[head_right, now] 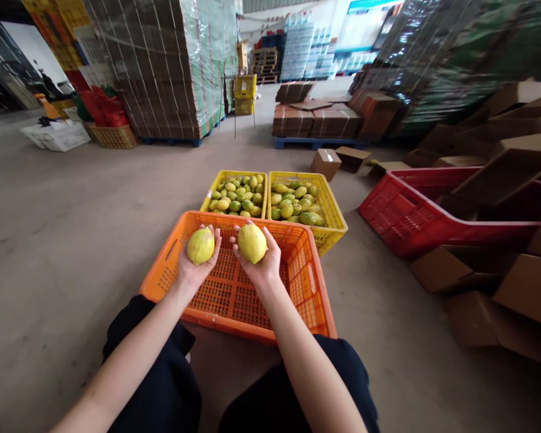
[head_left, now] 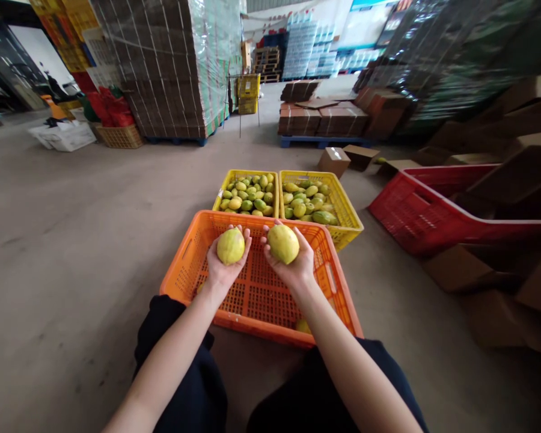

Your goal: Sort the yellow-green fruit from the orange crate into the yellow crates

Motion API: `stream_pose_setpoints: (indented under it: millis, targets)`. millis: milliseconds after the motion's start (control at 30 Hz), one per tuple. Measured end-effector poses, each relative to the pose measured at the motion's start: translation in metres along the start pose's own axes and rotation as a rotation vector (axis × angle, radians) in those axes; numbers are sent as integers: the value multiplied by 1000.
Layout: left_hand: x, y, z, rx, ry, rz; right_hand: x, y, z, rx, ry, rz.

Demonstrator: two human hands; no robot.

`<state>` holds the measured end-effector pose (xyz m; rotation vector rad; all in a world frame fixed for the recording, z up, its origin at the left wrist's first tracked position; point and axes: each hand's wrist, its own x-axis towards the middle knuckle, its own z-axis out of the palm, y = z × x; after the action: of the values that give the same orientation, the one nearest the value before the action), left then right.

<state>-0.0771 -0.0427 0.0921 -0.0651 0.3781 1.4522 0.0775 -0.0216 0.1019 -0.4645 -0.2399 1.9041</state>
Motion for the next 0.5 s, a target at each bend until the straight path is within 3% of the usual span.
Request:
stream_pose_setpoints:
  millis: [167, 500]
  targets:
    - [2, -7, 3, -51, 47, 27, 2, 13, -1, 60, 92, -29]
    - [12, -12, -6, -45, 59, 52, 7, 21, -13, 41, 75, -21]
